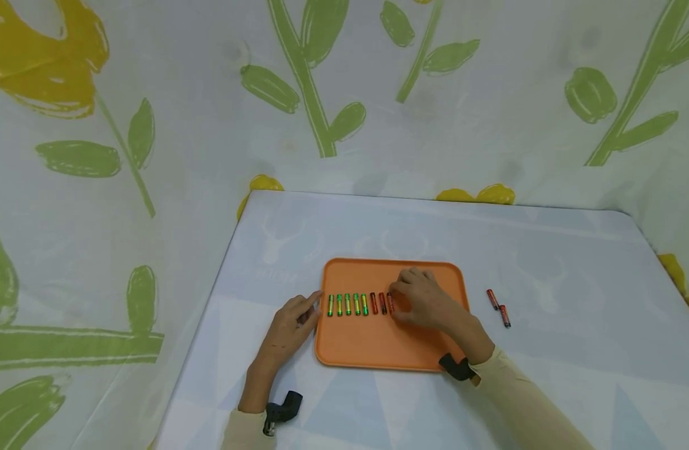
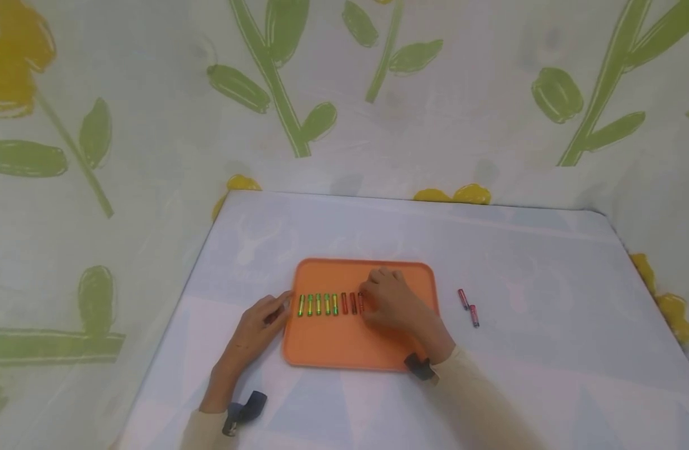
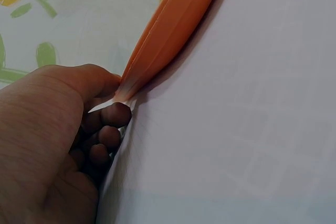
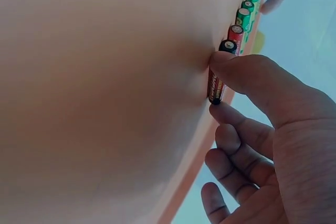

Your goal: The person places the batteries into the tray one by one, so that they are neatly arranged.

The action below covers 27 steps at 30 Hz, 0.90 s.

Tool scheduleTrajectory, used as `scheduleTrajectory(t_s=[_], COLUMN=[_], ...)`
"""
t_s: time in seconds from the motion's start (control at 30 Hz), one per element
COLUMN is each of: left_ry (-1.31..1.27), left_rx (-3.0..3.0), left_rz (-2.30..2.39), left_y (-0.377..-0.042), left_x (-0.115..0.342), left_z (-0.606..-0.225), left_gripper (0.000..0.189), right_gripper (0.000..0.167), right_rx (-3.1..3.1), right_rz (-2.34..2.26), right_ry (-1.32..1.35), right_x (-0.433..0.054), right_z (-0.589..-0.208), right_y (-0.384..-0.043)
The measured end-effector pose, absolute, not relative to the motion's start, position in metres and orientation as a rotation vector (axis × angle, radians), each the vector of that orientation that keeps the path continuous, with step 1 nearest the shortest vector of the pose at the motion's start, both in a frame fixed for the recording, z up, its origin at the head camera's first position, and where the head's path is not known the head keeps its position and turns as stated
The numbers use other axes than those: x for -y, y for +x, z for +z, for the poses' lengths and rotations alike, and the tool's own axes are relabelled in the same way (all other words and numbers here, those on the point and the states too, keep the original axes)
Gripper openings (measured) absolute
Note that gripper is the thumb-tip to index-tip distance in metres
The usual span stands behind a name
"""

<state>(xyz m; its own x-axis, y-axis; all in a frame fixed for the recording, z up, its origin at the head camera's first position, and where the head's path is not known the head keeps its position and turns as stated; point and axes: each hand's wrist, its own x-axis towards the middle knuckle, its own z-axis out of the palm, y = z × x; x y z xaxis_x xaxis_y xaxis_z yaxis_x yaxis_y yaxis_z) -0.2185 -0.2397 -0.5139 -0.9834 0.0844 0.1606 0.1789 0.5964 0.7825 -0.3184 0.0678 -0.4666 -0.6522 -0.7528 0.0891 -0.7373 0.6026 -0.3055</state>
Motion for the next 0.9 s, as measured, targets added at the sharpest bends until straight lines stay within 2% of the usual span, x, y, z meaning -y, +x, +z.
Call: scheduleTrajectory(t_s=[0.17, 0.4, 0.7, 0.9], left_ry=[-0.238, -0.267, -0.275, -0.261], left_rx=[2.712, 2.694, 2.688, 2.694], left_rz=[-1.337, -1.336, -1.324, -1.331], left_y=[-0.219, -0.22, -0.221, -0.22], left_x=[0.24, 0.24, 0.239, 0.239], left_z=[-0.515, -0.516, -0.516, -0.515], left_gripper=[0.043, 0.043, 0.043, 0.044], right_gripper=[0.042, 0.044, 0.04, 0.041], right_rx=[-2.776, -2.814, -2.904, -2.942], right_rz=[-0.503, -0.553, -0.548, -0.64], right_ry=[-1.259, -1.224, -1.115, -1.142], right_x=[-0.071, -0.088, -0.136, -0.165], right_z=[-0.461, -0.45, -0.456, -0.451], right_y=[-0.315, -0.311, -0.308, -0.304])
